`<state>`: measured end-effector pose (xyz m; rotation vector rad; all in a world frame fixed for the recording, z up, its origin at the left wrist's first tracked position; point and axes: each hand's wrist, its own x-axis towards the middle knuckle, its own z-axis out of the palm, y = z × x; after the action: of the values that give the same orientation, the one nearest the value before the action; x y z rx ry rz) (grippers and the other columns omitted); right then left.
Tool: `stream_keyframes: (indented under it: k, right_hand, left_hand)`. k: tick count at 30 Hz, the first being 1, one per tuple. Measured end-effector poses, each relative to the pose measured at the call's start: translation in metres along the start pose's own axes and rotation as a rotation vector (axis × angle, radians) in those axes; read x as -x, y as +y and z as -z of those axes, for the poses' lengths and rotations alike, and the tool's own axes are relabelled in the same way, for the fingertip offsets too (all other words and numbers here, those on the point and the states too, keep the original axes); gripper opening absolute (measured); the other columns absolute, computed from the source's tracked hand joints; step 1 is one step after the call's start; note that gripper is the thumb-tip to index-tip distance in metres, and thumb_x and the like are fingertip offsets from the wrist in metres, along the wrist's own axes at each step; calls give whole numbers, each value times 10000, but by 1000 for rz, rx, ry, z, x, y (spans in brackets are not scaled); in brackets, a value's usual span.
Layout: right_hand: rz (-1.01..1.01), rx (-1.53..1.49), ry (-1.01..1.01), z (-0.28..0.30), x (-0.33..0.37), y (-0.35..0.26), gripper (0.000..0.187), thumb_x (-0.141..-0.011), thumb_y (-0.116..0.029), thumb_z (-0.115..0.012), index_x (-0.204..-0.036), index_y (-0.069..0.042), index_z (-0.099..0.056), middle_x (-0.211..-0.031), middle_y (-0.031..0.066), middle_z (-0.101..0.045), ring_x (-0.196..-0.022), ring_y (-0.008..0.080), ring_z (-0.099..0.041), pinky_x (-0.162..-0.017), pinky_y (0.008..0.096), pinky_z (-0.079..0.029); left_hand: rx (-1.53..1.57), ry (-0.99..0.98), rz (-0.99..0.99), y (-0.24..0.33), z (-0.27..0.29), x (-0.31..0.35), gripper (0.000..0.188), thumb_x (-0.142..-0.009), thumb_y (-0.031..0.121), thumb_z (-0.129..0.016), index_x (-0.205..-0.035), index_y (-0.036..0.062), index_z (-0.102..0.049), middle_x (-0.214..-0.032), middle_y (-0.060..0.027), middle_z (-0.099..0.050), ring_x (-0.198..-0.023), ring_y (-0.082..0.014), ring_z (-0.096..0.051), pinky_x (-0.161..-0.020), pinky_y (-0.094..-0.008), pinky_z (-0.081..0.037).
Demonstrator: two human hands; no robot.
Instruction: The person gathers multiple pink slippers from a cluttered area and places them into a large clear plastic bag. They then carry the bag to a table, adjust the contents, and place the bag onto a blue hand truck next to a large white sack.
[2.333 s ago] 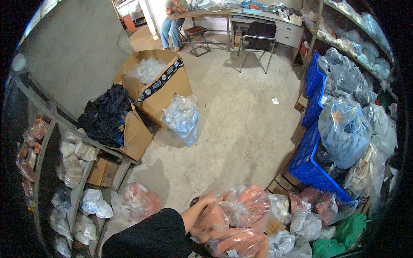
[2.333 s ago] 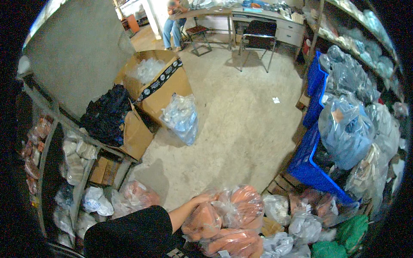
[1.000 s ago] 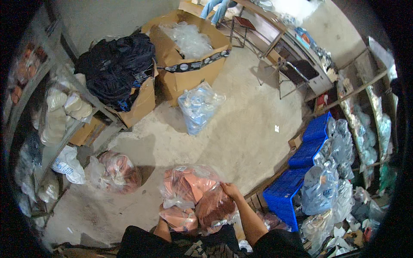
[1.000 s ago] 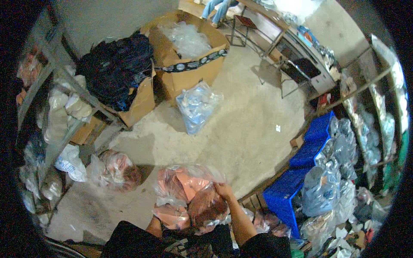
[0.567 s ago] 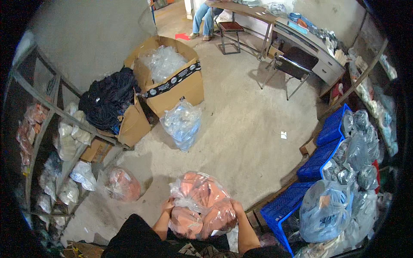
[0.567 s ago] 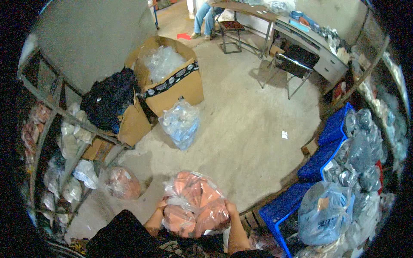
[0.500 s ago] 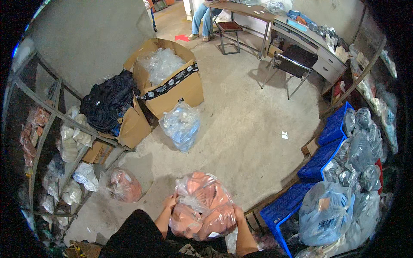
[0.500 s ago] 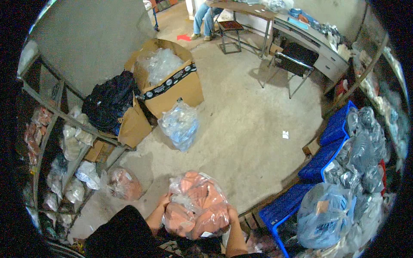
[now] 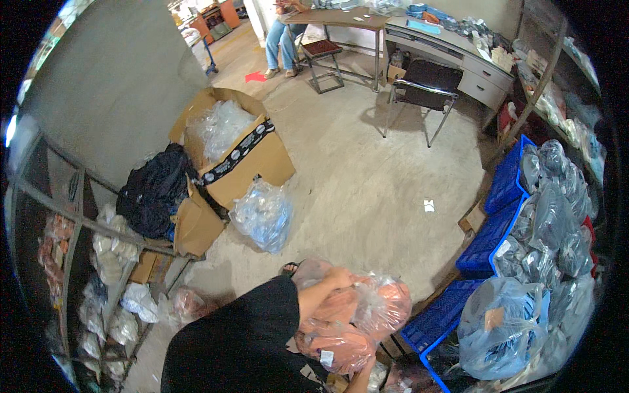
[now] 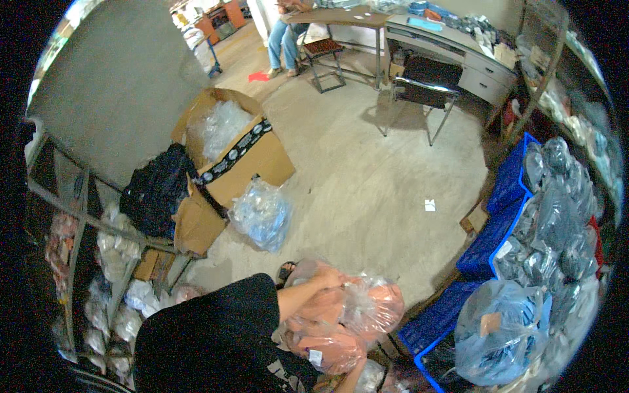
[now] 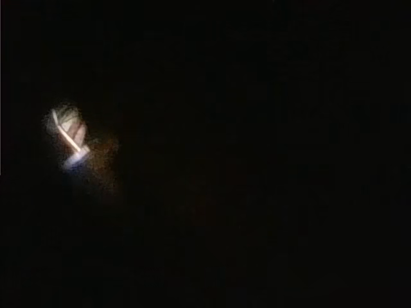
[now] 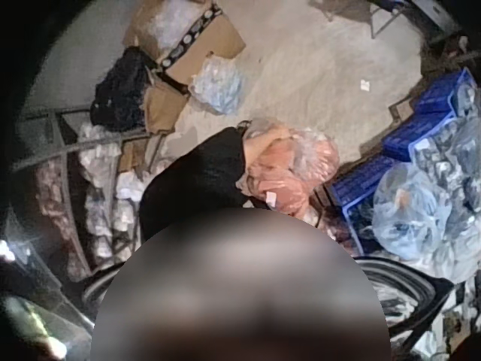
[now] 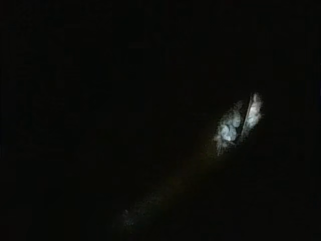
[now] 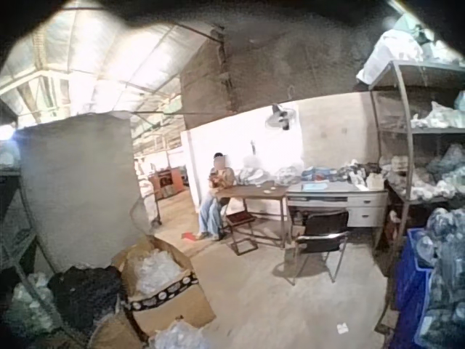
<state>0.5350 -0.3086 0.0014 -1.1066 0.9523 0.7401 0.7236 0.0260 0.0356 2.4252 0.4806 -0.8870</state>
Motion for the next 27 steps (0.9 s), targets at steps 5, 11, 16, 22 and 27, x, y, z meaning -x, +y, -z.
stream_keyframes:
  k: [5,11,16,22,27]
  right_hand:
    - [32,-20,156,-73,21,19,450,-1015,-330,-485,-1124,63,-676,-971,132,-713,-877,246,-676,-796,373,-543]
    - [133,130,192,-199,12,13,449,-1014,-328,-482,-1113,63,-680,-968,134,-712,-875,249,-677,-791,372,-543]
    - [399,674,121,-305,-5,-47,486,-1006,-334,-462,-1026,89,-701,-953,183,-721,-864,273,-688,-770,398,-540]
    - [532,1322,72,-490,-16,-158,483,-952,-419,-539,-1041,16,-728,-952,251,-727,-900,303,-716,-792,434,-534]
    - [584,1823,-155,-623,-58,-206,499,-925,-500,-545,-1110,-80,-740,-1080,224,-716,-1036,395,-681,-889,441,-524]
  left_hand:
    - [-15,-92,-36,-33,42,-23,612,-946,633,-453,-1134,130,-748,-1166,-208,-696,-1128,-383,-649,-973,-477,-497]
    - [220,-79,-58,-215,98,-51,564,-988,577,-427,-1105,125,-743,-1100,-206,-706,-1060,-415,-661,-915,-514,-504]
    - [807,119,12,-358,99,-23,466,-953,522,-507,-1150,158,-722,-1041,-183,-721,-975,-418,-677,-856,-485,-525]
    - [1098,325,248,-399,86,27,401,-898,447,-609,-1162,166,-720,-1054,-167,-732,-948,-395,-688,-841,-439,-546]
    - [1255,364,470,-372,74,33,393,-893,446,-615,-1156,177,-726,-1045,-158,-737,-941,-385,-692,-841,-443,-548]
